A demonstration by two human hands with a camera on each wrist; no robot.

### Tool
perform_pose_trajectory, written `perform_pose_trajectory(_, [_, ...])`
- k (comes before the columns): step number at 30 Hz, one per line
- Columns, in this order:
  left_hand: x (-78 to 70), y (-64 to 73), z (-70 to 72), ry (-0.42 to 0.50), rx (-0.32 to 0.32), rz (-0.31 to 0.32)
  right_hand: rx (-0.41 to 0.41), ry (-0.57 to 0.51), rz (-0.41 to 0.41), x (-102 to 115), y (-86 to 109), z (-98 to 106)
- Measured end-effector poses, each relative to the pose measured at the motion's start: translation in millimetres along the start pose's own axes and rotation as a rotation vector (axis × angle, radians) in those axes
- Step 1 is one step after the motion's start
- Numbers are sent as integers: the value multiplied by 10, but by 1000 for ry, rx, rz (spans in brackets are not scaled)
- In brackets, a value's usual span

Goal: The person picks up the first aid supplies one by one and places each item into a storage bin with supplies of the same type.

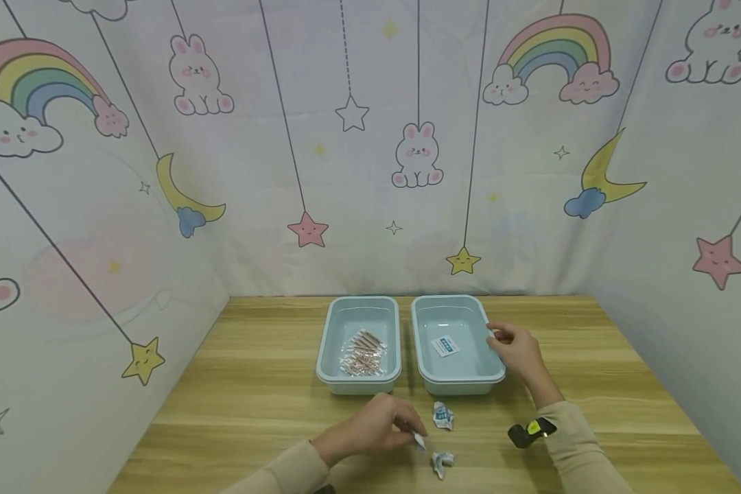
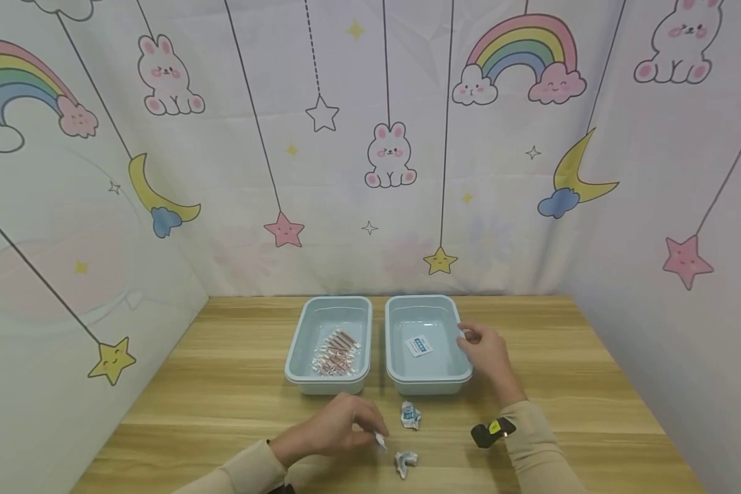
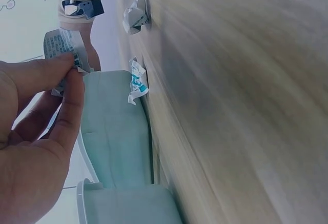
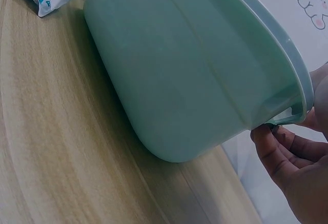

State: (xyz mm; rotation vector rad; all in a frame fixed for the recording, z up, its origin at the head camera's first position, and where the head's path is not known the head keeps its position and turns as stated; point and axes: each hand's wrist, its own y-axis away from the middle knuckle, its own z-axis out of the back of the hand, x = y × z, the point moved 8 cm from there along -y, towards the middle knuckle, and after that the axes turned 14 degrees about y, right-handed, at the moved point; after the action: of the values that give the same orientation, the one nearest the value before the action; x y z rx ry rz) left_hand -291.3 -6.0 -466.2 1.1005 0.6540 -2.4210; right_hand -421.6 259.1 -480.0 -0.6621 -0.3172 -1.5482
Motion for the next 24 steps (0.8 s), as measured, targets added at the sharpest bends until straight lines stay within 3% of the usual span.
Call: perform_pose_trajectory(24, [-7, -84, 136, -21, -99, 14, -4, -14, 4, 18, 1, 14])
